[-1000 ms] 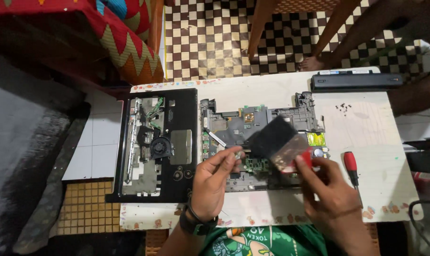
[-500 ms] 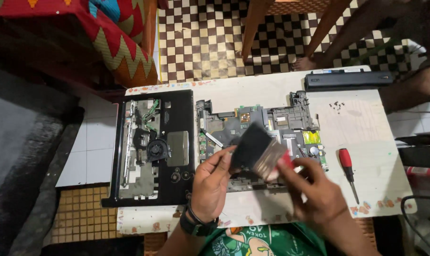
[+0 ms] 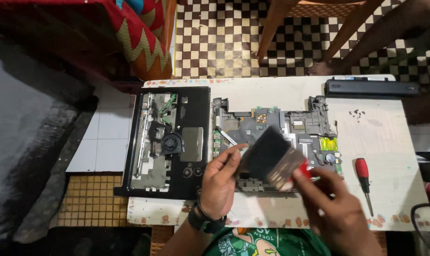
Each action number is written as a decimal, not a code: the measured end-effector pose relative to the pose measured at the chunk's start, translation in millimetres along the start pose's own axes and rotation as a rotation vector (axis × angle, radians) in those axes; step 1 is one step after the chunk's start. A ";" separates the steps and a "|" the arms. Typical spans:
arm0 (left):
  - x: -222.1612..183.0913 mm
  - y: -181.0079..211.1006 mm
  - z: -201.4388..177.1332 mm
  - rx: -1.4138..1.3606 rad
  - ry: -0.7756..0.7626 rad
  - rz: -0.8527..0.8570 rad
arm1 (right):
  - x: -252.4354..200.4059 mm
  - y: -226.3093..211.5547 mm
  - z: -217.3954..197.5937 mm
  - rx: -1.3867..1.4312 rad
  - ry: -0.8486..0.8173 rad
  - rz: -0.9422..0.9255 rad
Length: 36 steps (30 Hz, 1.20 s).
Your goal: Cleaning and inspecting the internal components of a disassembled laptop using a brush.
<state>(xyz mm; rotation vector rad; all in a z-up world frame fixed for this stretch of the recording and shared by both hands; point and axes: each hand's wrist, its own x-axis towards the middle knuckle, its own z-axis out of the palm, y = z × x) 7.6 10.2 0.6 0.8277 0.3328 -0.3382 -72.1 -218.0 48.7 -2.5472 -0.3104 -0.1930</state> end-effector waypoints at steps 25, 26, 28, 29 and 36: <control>1.2 -11.7 8.5 0.314 0.130 0.166 | -9.0 22.7 2.2 -0.112 0.094 0.107; 1.1 -12.5 8.2 0.241 0.108 0.163 | -7.0 18.5 -2.4 -0.048 0.089 0.052; 1.9 -13.7 9.6 0.171 0.078 0.157 | -3.8 10.9 -6.5 0.013 0.091 0.003; 1.7 -14.4 10.6 0.102 0.026 0.105 | -2.4 7.4 -6.0 0.133 0.010 -0.049; -5.2 -3.6 19.6 0.417 0.084 0.182 | -13.3 13.1 8.6 0.141 -0.071 -0.027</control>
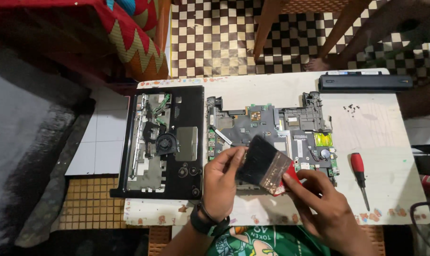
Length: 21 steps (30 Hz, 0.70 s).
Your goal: Cleaning and inspecting the internal components of a disassembled laptop using a brush.
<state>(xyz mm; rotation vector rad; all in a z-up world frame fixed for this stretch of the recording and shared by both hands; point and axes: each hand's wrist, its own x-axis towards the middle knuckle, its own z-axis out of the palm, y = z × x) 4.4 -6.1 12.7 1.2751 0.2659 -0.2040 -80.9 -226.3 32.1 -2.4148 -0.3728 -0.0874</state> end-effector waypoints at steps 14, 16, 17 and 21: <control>0.6 8.6 -8.6 0.301 -0.009 0.249 | 0.9 -2.1 -8.5 -0.053 0.072 0.035; 0.0 10.3 -6.8 0.305 0.002 0.256 | 2.3 -6.9 -13.9 -0.052 0.091 0.047; -0.6 10.5 -6.5 0.292 0.013 0.203 | 1.7 -8.4 -15.0 -0.023 0.092 0.038; 1.5 2.2 -8.8 0.264 0.103 0.067 | -5.4 -13.3 -17.8 -0.026 0.186 0.023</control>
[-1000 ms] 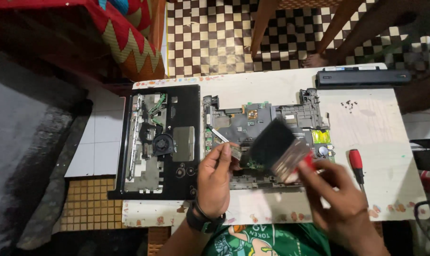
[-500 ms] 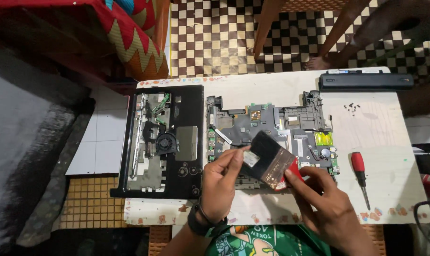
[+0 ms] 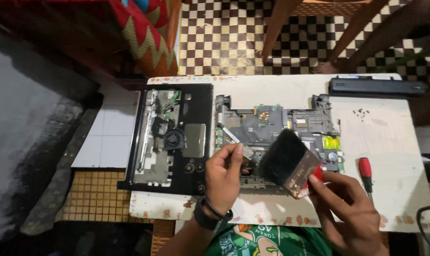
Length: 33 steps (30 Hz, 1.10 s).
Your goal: Cleaning and inspecting the internal components of a disassembled laptop using a brush.
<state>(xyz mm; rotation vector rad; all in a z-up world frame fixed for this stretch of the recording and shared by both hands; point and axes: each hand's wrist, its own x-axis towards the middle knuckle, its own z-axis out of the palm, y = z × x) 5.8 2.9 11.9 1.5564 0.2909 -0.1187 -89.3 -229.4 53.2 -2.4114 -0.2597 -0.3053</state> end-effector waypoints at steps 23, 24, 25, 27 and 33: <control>-13.4 19.1 -0.3 0.180 -0.101 0.392 | 5.9 27.2 18.1 -0.125 -0.052 0.065; -14.2 20.2 -1.1 0.187 -0.086 0.378 | 6.7 26.1 16.9 -0.154 0.029 0.064; -10.9 20.8 -1.9 0.187 -0.081 0.381 | 10.2 23.0 16.2 -0.153 0.029 0.059; -10.5 18.4 -0.9 0.198 -0.110 0.399 | 7.0 15.0 11.2 -0.017 -0.156 0.079; -14.5 27.2 -1.9 0.256 -0.103 0.417 | 10.7 21.1 12.3 -0.080 0.024 0.039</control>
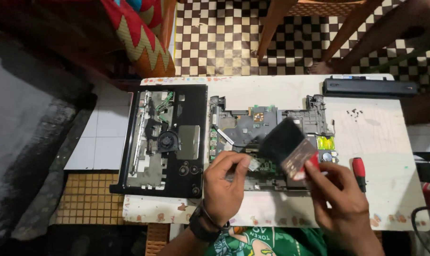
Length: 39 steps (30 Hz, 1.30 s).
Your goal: Cleaning and inspecting the internal components of a disassembled laptop using a brush.
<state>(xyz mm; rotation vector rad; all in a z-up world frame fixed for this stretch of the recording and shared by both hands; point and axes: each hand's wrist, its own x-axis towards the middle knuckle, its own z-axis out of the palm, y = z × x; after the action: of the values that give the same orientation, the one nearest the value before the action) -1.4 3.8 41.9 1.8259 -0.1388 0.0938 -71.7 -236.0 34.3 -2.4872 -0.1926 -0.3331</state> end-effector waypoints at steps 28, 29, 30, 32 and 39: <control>2.9 17.5 -4.6 0.033 -0.001 0.120 | 7.0 -3.2 -14.3 0.268 -0.149 0.002; 1.9 19.2 -4.0 0.028 0.005 0.098 | 4.4 3.9 -10.1 0.200 -0.223 0.058; 0.9 21.0 -3.4 0.022 0.010 0.076 | 1.8 11.0 -6.0 0.132 -0.297 0.114; 0.6 17.0 -4.1 -0.004 0.021 0.064 | 0.9 9.2 -5.4 0.127 -0.189 0.110; 3.2 -1.1 2.6 -0.162 0.007 -0.114 | 4.4 -6.0 -8.0 0.226 -0.181 0.028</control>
<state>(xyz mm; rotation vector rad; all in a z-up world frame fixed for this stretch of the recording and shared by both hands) 2.0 1.3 40.7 1.6680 -0.0361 0.0091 -70.3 -235.7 45.1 -2.2919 -0.2545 -0.0695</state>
